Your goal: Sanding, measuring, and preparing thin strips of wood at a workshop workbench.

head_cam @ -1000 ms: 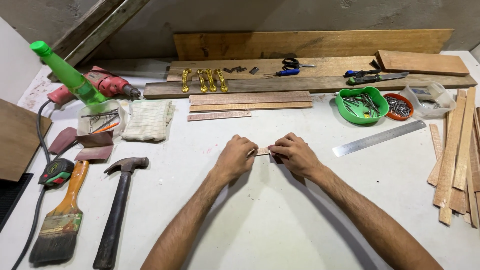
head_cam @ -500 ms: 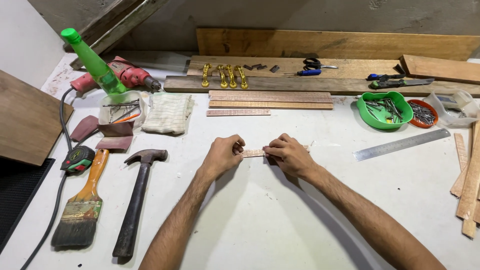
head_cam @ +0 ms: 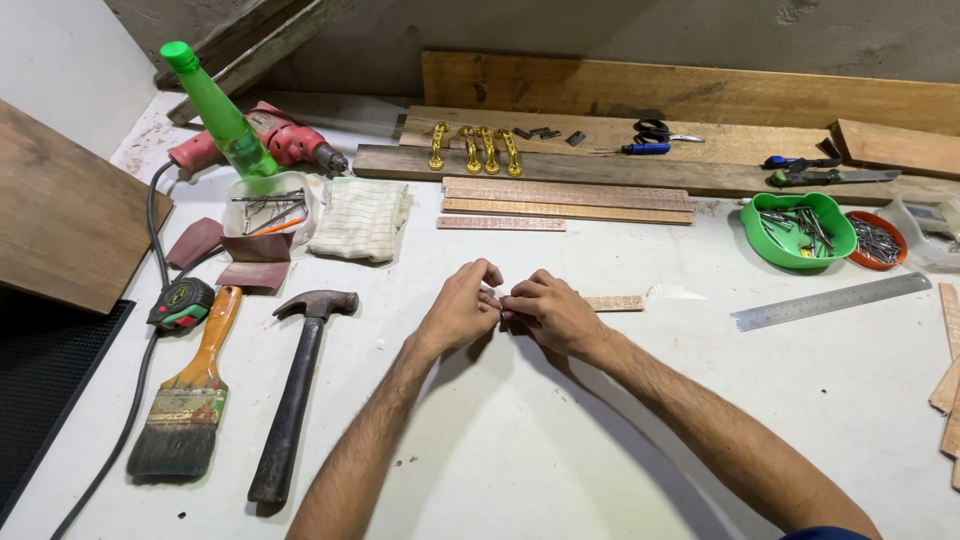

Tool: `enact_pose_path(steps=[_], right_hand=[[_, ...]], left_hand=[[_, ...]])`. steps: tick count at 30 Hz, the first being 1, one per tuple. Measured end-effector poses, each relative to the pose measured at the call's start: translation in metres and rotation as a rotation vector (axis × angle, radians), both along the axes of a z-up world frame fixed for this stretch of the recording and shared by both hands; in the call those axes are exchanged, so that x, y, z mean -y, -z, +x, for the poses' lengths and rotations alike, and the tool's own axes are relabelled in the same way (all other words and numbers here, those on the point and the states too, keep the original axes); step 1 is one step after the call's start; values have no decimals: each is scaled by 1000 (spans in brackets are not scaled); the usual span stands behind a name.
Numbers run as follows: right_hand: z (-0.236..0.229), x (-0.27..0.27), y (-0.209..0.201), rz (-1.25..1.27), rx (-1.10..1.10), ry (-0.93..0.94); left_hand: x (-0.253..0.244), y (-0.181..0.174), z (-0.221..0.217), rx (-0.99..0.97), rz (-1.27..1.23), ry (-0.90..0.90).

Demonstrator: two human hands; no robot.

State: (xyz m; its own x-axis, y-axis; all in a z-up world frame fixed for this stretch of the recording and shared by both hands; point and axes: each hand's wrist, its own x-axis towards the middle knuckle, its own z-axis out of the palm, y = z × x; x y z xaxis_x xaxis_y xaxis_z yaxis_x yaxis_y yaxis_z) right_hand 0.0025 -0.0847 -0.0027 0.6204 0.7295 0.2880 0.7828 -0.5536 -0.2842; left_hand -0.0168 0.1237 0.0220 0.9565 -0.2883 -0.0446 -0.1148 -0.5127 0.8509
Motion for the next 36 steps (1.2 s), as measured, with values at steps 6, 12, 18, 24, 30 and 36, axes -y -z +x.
enact_pose_path(steps=[6,12,18,24,30,36], right_hand=[[7,31,-19,-28,-28,127],[8,119,-44,-50,-86,319],[-1,180,-54,-14,-170,371],[-2,183,-38,9,-227,335],[-15,131,-30,-86,-352,238],[-7,95,-8,-78,-273,185]], left_hand=[[30,23,-6,363,194,-25],[68,25,-1,465,406,65],[79,5,0,327,417,81],[82,25,2,443,425,86],[81,57,7,622,442,67],[77,57,13,569,423,98]])
